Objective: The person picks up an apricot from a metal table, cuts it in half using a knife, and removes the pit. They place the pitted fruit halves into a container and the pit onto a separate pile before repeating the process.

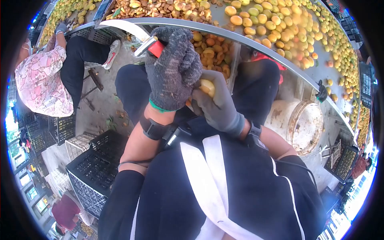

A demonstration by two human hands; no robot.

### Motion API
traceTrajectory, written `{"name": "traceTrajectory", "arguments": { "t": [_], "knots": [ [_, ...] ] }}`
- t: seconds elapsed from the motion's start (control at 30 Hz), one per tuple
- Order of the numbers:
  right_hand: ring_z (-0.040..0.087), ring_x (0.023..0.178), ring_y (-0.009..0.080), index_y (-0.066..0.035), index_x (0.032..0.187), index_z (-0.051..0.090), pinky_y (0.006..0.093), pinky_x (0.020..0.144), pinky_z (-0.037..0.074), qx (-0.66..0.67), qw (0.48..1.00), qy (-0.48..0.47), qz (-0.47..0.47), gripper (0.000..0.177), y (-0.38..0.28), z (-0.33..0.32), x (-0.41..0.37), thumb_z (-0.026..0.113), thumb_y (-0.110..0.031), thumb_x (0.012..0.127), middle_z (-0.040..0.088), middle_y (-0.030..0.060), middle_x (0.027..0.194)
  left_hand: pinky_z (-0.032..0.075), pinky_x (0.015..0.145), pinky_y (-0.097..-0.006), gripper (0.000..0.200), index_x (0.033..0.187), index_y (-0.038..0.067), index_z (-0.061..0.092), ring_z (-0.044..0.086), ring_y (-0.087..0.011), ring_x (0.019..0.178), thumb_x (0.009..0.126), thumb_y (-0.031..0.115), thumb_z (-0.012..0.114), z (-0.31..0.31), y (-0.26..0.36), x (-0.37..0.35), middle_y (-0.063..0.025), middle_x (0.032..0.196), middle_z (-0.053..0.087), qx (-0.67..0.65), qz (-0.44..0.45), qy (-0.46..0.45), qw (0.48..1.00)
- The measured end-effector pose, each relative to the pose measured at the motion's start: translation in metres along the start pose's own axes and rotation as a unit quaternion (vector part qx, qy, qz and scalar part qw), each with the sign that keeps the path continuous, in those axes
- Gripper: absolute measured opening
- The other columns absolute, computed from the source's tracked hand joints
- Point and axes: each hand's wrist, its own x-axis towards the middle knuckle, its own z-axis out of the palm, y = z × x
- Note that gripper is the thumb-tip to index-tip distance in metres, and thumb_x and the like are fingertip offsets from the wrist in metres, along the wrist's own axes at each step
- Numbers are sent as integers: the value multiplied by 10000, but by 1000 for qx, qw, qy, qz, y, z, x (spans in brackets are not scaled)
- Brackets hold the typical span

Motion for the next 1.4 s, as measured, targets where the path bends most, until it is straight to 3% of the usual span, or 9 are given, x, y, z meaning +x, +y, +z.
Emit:
{"name": "traceTrajectory", "arguments": {
  "t": [0.4,0.47,0.7,0.77,0.83,0.87,1.1,1.27,1.4],
  "knots": [
    [504,610,73,-56,1206,378,220,524,404,-88,994,-38,49,278,10,-19,-6,524,-117,978,526,66,886,285,386,-208,88,982,73,596,384,-68,435,951,151,569,-23,-21,12,38,622,450,-13,-145,14,989],
    [503,573,76,-68,1207,377,220,498,394,72,982,-32,172,259,-2,-15,-3,491,-168,998,541,55,824,310,403,-199,119,1005,46,599,441,-68,464,938,142,579,4,-19,-4,16,670,520,238,-6,49,970],
    [483,490,79,-66,1204,373,228,453,382,28,977,-63,204,270,-14,-9,-3,496,-192,998,492,5,623,394,448,-203,149,1034,43,618,540,-79,555,887,55,645,-1,-8,-14,-16,768,620,205,7,-59,977],
    [488,506,75,-50,1206,364,222,472,391,-63,991,-67,100,312,-13,-9,-5,528,-196,984,511,13,663,386,424,-209,136,1033,40,606,509,-81,520,901,65,627,-2,-2,-14,-9,728,591,220,-20,-45,974],
    [489,515,72,-45,1199,363,221,484,396,-76,994,-68,26,320,0,-10,-9,539,-195,979,514,14,682,363,396,-205,115,1019,42,589,454,-73,475,913,79,614,0,1,-12,5,677,538,-7,-58,-58,997],
    [490,524,70,-39,1193,362,220,495,401,-89,992,-71,-46,328,6,-11,-11,549,-194,973,516,14,702,363,396,-205,115,1019,42,589,454,-73,475,913,79,614,-1,0,-12,5,677,538,-7,-58,-59,997],
    [475,546,61,-43,1179,373,212,508,396,-79,994,-70,-3,318,10,-18,-15,540,-227,980,505,18,765,349,386,-193,101,999,69,579,436,-65,460,918,112,623,-12,-14,-11,16,639,494,-36,-90,-17,995],
    [470,578,56,-49,1204,450,192,500,375,74,986,-69,135,337,1,-28,5,589,-241,963,500,-3,782,351,392,-192,85,972,82,588,447,-58,474,914,125,632,-2,-10,-5,27,641,503,86,19,58,994],
    [480,590,56,-59,1220,474,185,499,375,109,981,41,156,338,-6,-45,9,617,-190,943,510,-9,791,267,381,-200,103,968,76,595,326,-54,452,944,176,604,-5,33,6,46,606,392,38,104,-70,991]
  ]
}}
